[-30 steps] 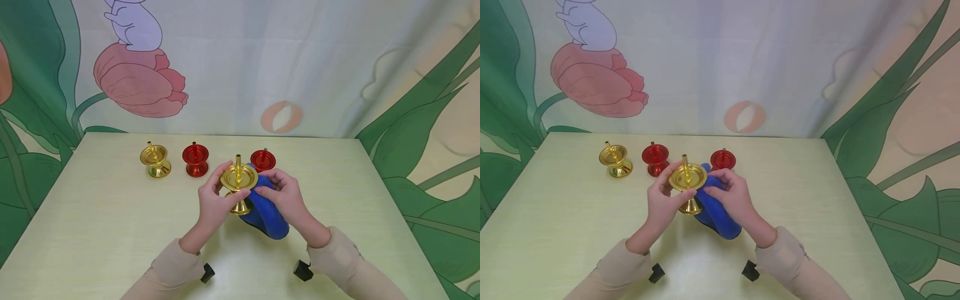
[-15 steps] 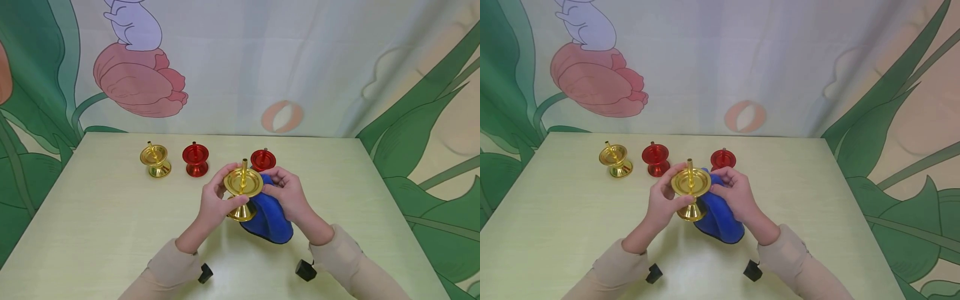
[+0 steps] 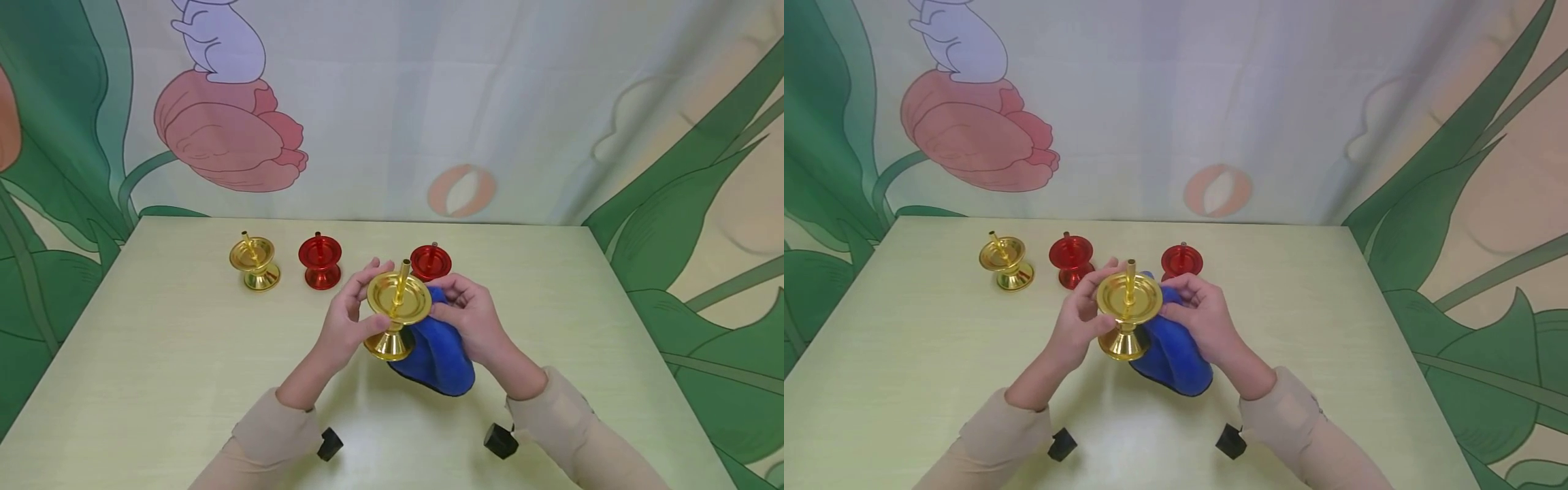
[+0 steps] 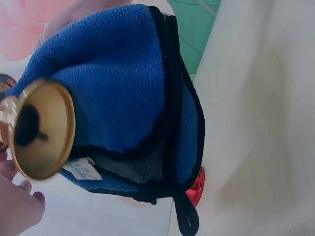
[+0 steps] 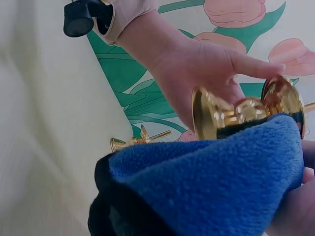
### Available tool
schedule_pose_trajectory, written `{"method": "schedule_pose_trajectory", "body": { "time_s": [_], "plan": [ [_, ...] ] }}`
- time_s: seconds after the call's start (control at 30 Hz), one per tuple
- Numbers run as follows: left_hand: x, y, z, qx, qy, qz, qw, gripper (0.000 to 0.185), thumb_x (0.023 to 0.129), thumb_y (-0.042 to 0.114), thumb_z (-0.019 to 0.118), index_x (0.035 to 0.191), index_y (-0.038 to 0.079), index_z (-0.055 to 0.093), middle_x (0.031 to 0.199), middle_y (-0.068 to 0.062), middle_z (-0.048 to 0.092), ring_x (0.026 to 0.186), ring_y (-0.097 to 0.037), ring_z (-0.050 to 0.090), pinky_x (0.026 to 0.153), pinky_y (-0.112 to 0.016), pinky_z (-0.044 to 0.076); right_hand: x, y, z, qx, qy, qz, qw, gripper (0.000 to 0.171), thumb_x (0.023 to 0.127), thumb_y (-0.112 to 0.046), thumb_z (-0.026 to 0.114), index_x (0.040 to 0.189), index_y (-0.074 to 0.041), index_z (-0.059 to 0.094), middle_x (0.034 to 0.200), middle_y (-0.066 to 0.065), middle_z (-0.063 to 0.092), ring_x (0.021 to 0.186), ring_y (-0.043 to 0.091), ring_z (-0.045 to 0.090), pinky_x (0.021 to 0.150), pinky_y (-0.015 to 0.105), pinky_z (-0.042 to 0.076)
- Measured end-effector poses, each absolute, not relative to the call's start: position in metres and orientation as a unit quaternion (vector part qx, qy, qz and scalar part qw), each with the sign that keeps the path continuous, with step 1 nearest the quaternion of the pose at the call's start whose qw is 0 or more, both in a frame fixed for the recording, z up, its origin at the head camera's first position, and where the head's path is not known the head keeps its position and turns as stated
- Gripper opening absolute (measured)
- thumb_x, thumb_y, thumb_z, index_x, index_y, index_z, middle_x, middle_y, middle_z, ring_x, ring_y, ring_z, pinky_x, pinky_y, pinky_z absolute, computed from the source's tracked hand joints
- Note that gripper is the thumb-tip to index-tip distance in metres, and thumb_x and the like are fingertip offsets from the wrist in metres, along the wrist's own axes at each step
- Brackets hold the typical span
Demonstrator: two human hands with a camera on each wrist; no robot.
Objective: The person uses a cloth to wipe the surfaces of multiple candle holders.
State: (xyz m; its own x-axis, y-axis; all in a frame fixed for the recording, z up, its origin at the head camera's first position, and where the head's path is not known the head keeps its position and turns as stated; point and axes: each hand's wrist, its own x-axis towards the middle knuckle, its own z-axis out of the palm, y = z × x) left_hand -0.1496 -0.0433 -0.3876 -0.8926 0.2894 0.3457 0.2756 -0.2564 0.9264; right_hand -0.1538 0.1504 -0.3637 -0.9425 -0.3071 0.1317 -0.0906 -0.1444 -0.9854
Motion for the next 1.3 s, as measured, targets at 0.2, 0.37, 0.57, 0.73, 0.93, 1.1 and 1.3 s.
{"method": "schedule_pose_trajectory", "body": {
  "time_s": [0.2,0.37,0.57,0.73,0.93,1.1,1.3],
  "plan": [
    [-0.151,-0.046,-0.388,0.242,0.648,0.722,0.013,0.084,0.072,0.061,0.056,0.133,0.006,0.036,0.142,-0.010,0.033,0.137,-0.015,0.012,0.107,-0.056,0.008,-0.154,0.153,-0.363,-0.155,0.648,-0.742,0.078,0.022,0.079,0.000,0.061,0.090,-0.019,0.061,0.085,-0.008,0.067,0.078,0.007,0.063,0.073,0.021,0.052],
    [-0.145,-0.042,-0.383,0.201,0.688,0.691,-0.091,0.059,0.082,0.039,0.059,0.129,0.006,0.044,0.133,-0.010,0.045,0.128,-0.016,0.035,0.107,-0.042,0.025,-0.155,0.154,-0.361,-0.132,0.650,-0.746,0.062,0.025,0.078,0.004,0.060,0.089,-0.019,0.062,0.084,-0.008,0.067,0.077,0.007,0.063,0.072,0.020,0.052],
    [-0.136,-0.031,-0.374,0.154,0.748,0.634,-0.119,0.056,0.081,0.020,0.064,0.132,0.010,0.041,0.133,-0.005,0.045,0.124,-0.016,0.041,0.103,-0.043,0.032,-0.154,0.151,-0.359,-0.116,0.658,-0.742,0.052,0.021,0.078,0.000,0.063,0.090,-0.017,0.061,0.084,-0.007,0.067,0.077,0.008,0.064,0.073,0.022,0.052],
    [-0.138,-0.030,-0.372,0.155,0.712,0.680,-0.075,0.062,0.075,0.029,0.069,0.129,0.011,0.042,0.129,-0.005,0.050,0.118,-0.016,0.046,0.104,-0.043,0.030,-0.153,0.151,-0.359,-0.116,0.660,-0.740,0.059,0.020,0.079,-0.001,0.062,0.090,-0.017,0.060,0.084,-0.007,0.066,0.077,0.007,0.063,0.073,0.022,0.052],
    [-0.146,-0.037,-0.377,0.230,0.620,0.750,0.031,0.082,0.073,0.050,0.061,0.132,0.004,0.028,0.136,-0.014,0.040,0.127,-0.021,0.035,0.106,-0.047,0.024,-0.155,0.155,-0.360,-0.119,0.646,-0.750,0.073,0.021,0.080,0.000,0.060,0.089,-0.018,0.061,0.083,-0.007,0.066,0.077,0.007,0.063,0.072,0.020,0.052],
    [-0.145,-0.035,-0.375,0.187,0.653,0.734,-0.010,0.068,0.076,0.042,0.063,0.126,0.005,0.036,0.134,-0.011,0.044,0.127,-0.018,0.036,0.107,-0.051,0.019,-0.155,0.157,-0.361,-0.107,0.643,-0.755,0.071,0.024,0.082,0.005,0.055,0.089,-0.016,0.060,0.083,-0.007,0.066,0.076,0.008,0.063,0.072,0.021,0.052],
    [-0.135,-0.029,-0.370,0.141,0.748,0.641,-0.096,0.054,0.081,0.019,0.064,0.130,0.012,0.042,0.132,-0.003,0.047,0.124,-0.016,0.041,0.103,-0.048,0.029,-0.155,0.154,-0.360,-0.093,0.653,-0.749,0.057,0.023,0.081,0.005,0.056,0.089,-0.016,0.058,0.083,-0.007,0.066,0.075,0.008,0.063,0.072,0.021,0.052]
  ]
}}
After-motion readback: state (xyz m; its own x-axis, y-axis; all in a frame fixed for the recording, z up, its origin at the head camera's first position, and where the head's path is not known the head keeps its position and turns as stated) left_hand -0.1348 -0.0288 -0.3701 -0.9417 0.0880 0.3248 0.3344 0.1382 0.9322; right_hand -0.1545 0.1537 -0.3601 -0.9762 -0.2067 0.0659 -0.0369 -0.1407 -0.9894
